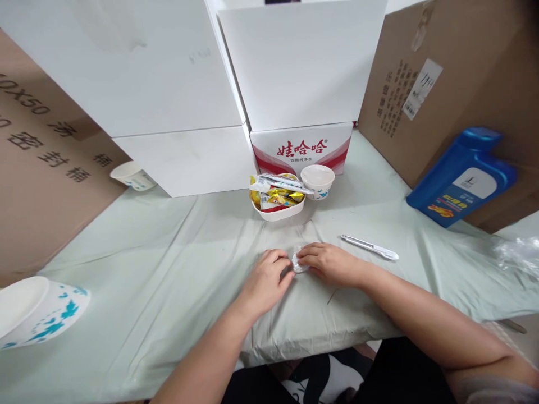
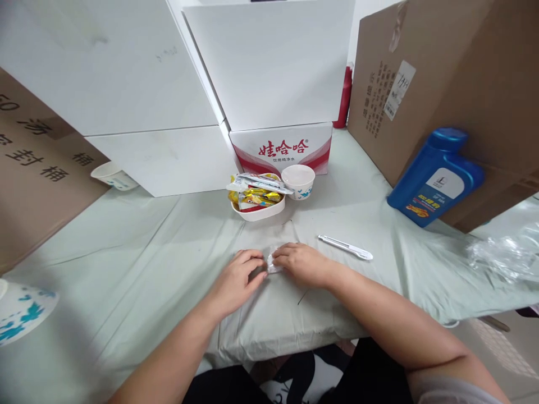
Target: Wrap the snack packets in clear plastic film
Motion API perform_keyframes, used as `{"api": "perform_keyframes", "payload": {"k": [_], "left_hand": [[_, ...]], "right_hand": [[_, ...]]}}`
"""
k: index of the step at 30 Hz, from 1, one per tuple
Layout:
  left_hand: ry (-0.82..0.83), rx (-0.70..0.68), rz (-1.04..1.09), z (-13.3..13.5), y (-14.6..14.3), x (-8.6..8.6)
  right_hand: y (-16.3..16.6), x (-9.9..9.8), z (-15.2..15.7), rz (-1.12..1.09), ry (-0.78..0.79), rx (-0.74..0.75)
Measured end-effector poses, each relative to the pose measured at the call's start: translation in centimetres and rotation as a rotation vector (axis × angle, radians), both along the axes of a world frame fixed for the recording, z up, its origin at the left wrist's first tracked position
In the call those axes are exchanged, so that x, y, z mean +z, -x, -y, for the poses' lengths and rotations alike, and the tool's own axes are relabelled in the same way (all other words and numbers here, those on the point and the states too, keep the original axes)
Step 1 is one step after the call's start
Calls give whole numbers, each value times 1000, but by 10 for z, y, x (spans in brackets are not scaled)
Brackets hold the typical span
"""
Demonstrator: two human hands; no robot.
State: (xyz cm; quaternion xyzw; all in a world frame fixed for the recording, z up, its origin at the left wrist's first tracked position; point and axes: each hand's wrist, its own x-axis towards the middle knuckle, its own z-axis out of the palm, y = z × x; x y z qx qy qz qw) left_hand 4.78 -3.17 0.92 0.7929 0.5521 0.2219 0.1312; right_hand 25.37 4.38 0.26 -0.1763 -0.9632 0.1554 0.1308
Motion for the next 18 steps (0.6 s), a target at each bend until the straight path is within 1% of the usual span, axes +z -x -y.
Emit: {"api": "perform_keyframes", "payload": {"k": [3,5,6,8,10,11,12,13,14,15,16,18], "left_hand": [[5,8,-44,0,3,2],[28,-14,-81,0,4,4],[38,-23,-99,1,4,5],[53,-30,-130,3,4,6],[60,-29,-153,5,3,6],[63,-28,-162,6,3,6],[67,-24,-168,7,3,6],[73,-22,-174,8,3,6],[81,-21,-178,9,3,7],[91,-21,-183,9,3,7],[102,-21,-188,9,3,7],[122,-27,-203,10,4,8]], "right_hand": [[-3,-2,-2,11,11,-23],[-8,3,-7,-38,33,-73],[-12,9,-12,-103,26,-128],[-18,28,-29,-291,-49,-316],[-21,53,-54,-464,-189,-549],[-20,65,-69,-505,-261,-632],[-17,76,-85,-499,-319,-683],[-13,84,-101,-450,-362,-723],[-7,88,-116,-351,-377,-764],[0,89,-129,-186,-355,-770],[7,86,-141,16,-307,-728],[17,76,-156,210,-236,-666]]}}
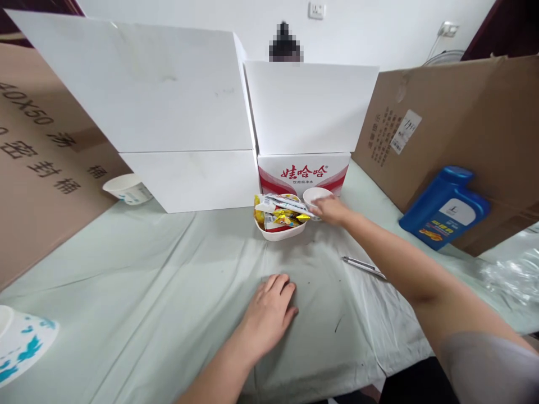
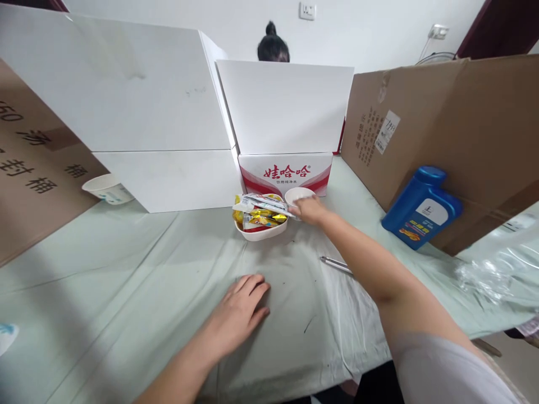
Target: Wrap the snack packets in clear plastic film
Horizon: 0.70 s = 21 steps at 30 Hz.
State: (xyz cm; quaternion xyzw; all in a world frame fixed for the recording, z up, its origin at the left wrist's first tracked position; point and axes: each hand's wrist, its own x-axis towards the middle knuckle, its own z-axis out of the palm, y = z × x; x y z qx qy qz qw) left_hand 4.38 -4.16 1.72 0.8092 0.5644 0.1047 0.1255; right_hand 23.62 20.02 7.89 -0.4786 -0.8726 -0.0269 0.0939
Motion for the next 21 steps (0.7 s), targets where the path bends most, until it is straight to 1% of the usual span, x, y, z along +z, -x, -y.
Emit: {"api": "perform_keyframes", "payload": {"k": [1,3,5,8,12,15,17,19,21], "left_hand": [[7,-5,-7,0,1,0],[10,-15,-15,1,2,-1],[5,-24,-20,2,4,-3],[4,-25,-31,3,5,-6],[-16,-28,-20,3,3,-10],[-30,-18,-1,2,2,-14],[-32,-18,1,1,3,-17],[-37,-24,-4,0,4,-18],[-42,-29,-5,0,5,-19]], "right_hand": [[3,-6,-4,50,41,10],[0,-14,-6,105,69,0],[-14,-15,-3,157,75,-29],[-51,-9,7,218,61,-105],[-105,-1,11,251,19,-292],[-133,0,-1,217,16,-456],[-141,-1,-16,163,33,-548],[-142,-2,-32,88,40,-594],[-135,-3,-46,2,28,-572]]}}
